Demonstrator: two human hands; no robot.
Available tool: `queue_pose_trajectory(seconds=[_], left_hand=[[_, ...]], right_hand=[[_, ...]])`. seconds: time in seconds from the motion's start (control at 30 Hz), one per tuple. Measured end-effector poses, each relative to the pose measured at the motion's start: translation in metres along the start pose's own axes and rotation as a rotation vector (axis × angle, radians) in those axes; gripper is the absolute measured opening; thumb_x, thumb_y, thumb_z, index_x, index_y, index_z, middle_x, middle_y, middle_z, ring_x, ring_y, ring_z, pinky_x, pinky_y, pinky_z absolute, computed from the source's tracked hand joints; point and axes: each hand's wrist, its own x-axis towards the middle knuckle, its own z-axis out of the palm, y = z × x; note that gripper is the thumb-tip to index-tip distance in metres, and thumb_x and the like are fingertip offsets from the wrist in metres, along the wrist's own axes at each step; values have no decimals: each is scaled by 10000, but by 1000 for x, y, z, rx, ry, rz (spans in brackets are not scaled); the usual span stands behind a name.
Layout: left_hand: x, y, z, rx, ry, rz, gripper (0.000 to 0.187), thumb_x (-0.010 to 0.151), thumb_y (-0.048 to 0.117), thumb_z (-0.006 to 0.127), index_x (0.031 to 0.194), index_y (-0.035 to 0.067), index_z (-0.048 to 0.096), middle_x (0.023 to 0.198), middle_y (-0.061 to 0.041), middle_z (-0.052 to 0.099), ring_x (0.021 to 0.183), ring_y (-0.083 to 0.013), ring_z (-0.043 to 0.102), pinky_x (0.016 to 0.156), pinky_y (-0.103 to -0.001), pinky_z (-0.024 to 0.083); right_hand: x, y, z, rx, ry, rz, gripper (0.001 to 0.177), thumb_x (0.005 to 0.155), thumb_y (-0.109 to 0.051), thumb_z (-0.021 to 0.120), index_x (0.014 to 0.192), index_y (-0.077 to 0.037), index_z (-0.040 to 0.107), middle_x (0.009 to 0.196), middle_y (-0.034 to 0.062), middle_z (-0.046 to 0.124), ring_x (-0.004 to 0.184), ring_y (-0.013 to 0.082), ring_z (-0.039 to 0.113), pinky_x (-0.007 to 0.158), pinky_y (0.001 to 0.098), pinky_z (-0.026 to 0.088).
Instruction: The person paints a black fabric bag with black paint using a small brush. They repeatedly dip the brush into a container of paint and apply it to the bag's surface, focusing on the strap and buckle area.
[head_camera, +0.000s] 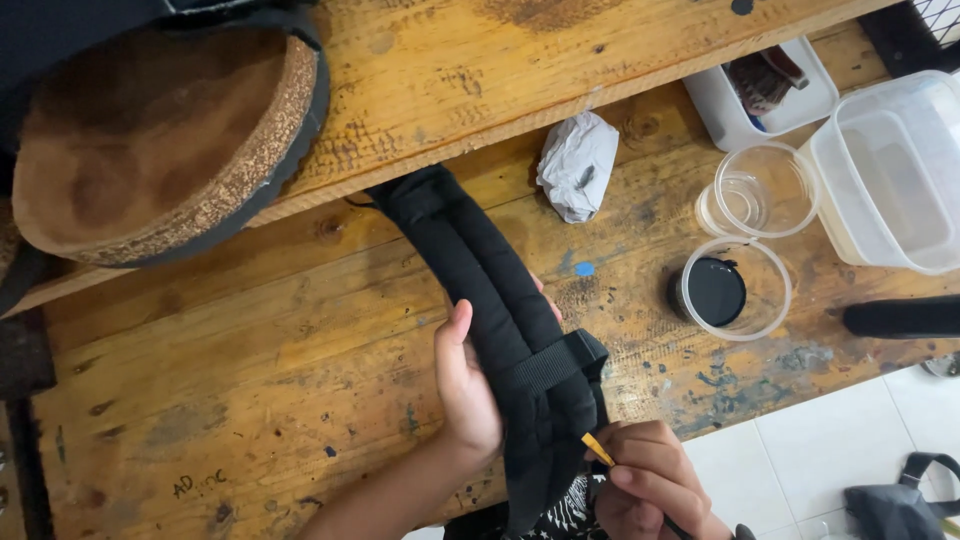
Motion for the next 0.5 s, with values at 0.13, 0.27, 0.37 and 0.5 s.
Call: queue_pose_trajectory(seconds=[0.13,0.27,0.37,0.5], left_hand=[[-4,0,0,4,23,61,545,955,407,500,1168,-86,588,987,-189,646,868,-275,636,761,-370,554],[-2,2,13,22,-58,113,467,952,379,500,1118,-51,569,1012,-176,611,849,-274,621,714,-376,534],[0,1,0,-19,-38,-9,594,938,427,491,1161,-115,589,973,-256,656,867,-314,655,760,-381,547],[0,1,6,0,-49,3,595,940,422,479,1170,-117,586,979,-245,657,872,-311,651,754,-390,552]], right_hand=[[6,-5,-2,-67,-64,-16,323,1130,-323,399,942,-99,536,802,71,612,593,222,642,585,284,624],[4,0,1,-40,-18,-68,348,1151,-339,373,936,-99,504,771,72,568,552,207,591,526,286,598],[9,-12,-1,-117,-51,-19,284,1143,-317,394,1003,-111,529,846,79,612,616,213,632,583,275,630],[7,-1,-8,-65,-108,-97,289,1159,-305,347,1024,-106,506,841,68,574,589,213,615,555,277,610]])
